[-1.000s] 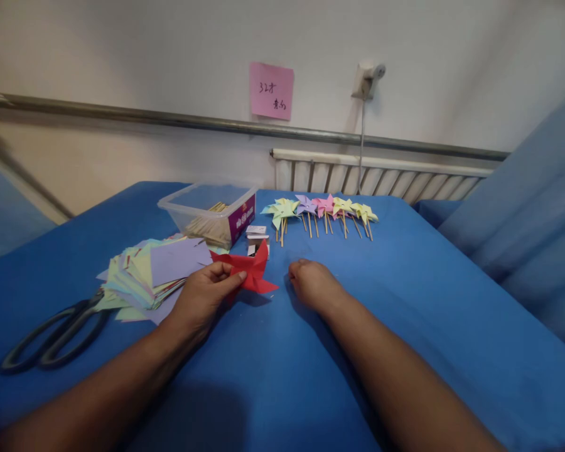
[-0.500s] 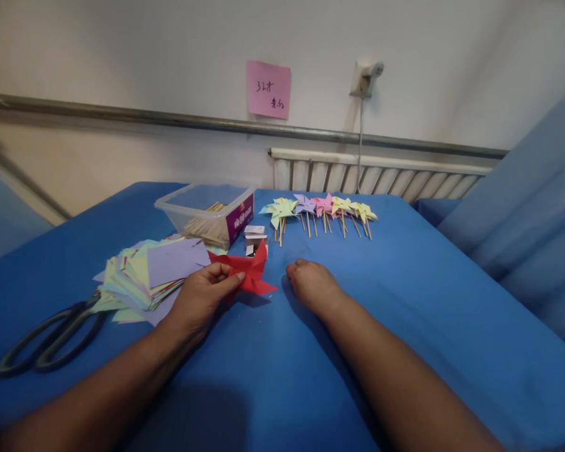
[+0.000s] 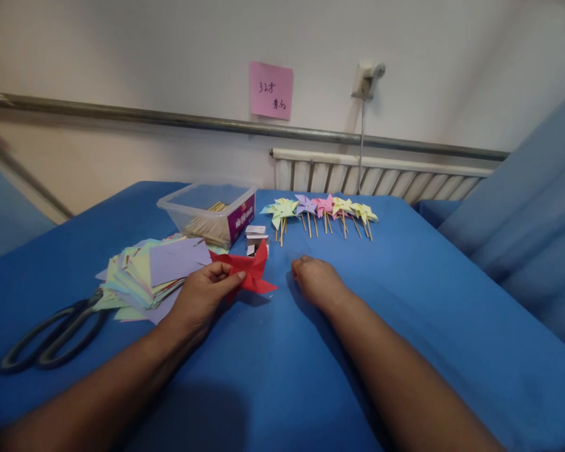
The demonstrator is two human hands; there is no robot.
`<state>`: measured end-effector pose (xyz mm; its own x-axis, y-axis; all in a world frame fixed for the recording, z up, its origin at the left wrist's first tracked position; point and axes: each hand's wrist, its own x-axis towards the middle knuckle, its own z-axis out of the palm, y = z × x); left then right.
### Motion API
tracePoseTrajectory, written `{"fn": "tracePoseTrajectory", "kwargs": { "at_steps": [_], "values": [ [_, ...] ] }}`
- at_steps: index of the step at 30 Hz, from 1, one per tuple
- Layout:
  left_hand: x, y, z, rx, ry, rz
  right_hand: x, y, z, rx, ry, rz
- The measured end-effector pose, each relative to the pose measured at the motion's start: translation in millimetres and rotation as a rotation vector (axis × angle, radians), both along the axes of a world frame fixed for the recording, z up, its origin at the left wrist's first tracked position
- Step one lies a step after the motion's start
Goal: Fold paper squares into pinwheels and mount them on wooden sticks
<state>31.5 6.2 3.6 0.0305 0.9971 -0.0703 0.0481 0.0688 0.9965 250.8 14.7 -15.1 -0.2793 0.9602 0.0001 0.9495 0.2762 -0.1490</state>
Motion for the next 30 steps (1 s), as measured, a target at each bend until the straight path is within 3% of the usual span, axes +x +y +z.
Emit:
{"fn": "tracePoseTrajectory", "kwargs": {
  "at_steps": [12, 17, 20, 22, 30],
  "values": [
    [-0.3, 1.0, -1.8, -0.007, 0.003, 0.007, 10.4, 7.2, -3.1, -0.040, 0.184, -0.040],
    [0.9, 1.0, -4.3, 0.007, 0.018, 0.015, -9.9, -7.2, 3.7, 0.089, 0.655, -0.123],
    [1.9, 1.5, -7.1, 0.042, 0.044, 0.013, -36.7, -27.2, 8.5, 0.070, 0.998, -0.124],
    [2.7, 2.1, -9.9, 0.070, 0.069, -0.001, -52.2, -37.8, 8.4, 0.028, 1.117, -0.146],
    [9.1, -4.0, -10.0, 0.033, 0.073, -0.064, -61.3, -35.6, -4.8, 0.060, 1.122, -0.193]
  ]
}}
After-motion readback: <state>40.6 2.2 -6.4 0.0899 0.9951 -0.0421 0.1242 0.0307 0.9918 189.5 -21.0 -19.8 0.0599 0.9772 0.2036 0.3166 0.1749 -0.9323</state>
